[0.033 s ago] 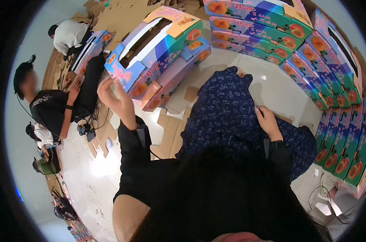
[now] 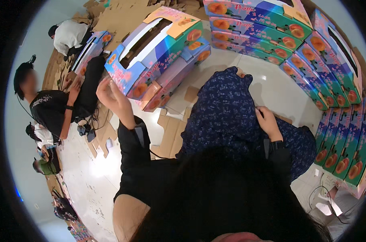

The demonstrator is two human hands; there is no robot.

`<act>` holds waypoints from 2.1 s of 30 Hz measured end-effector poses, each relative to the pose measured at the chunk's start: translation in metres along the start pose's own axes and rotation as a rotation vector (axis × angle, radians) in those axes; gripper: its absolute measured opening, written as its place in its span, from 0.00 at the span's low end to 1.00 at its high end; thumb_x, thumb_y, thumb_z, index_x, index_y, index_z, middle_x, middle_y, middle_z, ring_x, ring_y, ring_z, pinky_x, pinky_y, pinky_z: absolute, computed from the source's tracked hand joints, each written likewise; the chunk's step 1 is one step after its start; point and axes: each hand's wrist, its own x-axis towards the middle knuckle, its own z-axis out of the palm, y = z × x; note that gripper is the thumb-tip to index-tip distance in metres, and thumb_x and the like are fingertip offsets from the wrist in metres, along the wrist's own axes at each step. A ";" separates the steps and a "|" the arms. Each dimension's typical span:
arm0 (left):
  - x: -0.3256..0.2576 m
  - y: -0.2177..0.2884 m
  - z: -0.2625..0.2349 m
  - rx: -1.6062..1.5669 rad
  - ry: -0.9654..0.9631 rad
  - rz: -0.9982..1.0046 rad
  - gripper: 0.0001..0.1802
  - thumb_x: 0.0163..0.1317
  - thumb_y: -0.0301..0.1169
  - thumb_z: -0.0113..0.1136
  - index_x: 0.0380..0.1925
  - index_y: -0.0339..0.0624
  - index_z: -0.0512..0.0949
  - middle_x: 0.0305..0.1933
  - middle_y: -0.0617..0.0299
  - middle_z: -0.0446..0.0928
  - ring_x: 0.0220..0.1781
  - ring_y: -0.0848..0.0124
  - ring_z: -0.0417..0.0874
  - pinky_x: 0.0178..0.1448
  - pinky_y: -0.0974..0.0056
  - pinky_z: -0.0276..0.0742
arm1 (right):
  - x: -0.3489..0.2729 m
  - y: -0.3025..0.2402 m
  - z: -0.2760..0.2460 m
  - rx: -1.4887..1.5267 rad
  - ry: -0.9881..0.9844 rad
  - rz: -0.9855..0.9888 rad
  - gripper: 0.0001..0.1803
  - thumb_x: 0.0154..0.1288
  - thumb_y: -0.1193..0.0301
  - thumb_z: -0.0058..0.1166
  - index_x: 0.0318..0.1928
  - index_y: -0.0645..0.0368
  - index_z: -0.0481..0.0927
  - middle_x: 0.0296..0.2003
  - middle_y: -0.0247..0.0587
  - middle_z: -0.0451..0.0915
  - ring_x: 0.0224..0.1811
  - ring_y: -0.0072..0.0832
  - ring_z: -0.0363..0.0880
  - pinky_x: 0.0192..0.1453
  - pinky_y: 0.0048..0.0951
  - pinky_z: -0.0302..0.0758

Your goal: Fold and stack cardboard boxes used for packaging peaches.

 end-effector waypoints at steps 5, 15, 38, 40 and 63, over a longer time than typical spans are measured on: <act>-0.006 -0.074 -0.019 -0.139 0.026 -0.462 0.28 0.63 0.37 0.61 0.59 0.34 0.67 0.62 0.49 0.67 0.63 0.61 0.68 0.65 0.62 0.63 | 0.000 -0.003 0.004 -0.019 0.023 -0.053 0.13 0.65 0.71 0.49 0.43 0.68 0.77 0.42 0.56 0.76 0.47 0.51 0.75 0.54 0.38 0.70; -0.024 -0.057 0.001 -0.707 -0.282 -1.054 0.23 0.67 0.36 0.55 0.58 0.38 0.69 0.56 0.61 0.76 0.56 0.68 0.78 0.61 0.62 0.71 | 0.001 0.003 0.004 -0.020 0.007 -0.024 0.13 0.64 0.72 0.49 0.44 0.68 0.77 0.43 0.55 0.76 0.48 0.50 0.74 0.54 0.38 0.71; -0.009 -0.058 -0.043 -0.171 -0.767 -1.597 0.52 0.38 0.80 0.53 0.43 0.40 0.71 0.35 0.63 0.74 0.40 0.72 0.73 0.53 0.63 0.61 | 0.001 0.009 0.006 -0.067 0.027 -0.075 0.13 0.64 0.71 0.49 0.45 0.67 0.78 0.42 0.55 0.76 0.47 0.50 0.74 0.52 0.41 0.72; -0.004 -0.049 -0.040 -0.170 -0.807 -1.613 0.51 0.39 0.80 0.52 0.40 0.40 0.71 0.33 0.64 0.73 0.38 0.73 0.73 0.50 0.64 0.62 | 0.001 0.010 0.007 -0.084 0.021 -0.072 0.13 0.63 0.71 0.49 0.45 0.67 0.77 0.42 0.55 0.76 0.47 0.50 0.74 0.52 0.41 0.72; -0.019 -0.074 -0.086 -0.424 -0.816 -1.809 0.39 0.44 0.77 0.52 0.22 0.48 0.72 0.17 0.75 0.57 0.18 0.79 0.57 0.29 0.71 0.53 | -0.002 0.008 0.005 -0.097 0.012 -0.088 0.15 0.60 0.72 0.49 0.46 0.67 0.77 0.45 0.57 0.76 0.50 0.53 0.73 0.55 0.43 0.71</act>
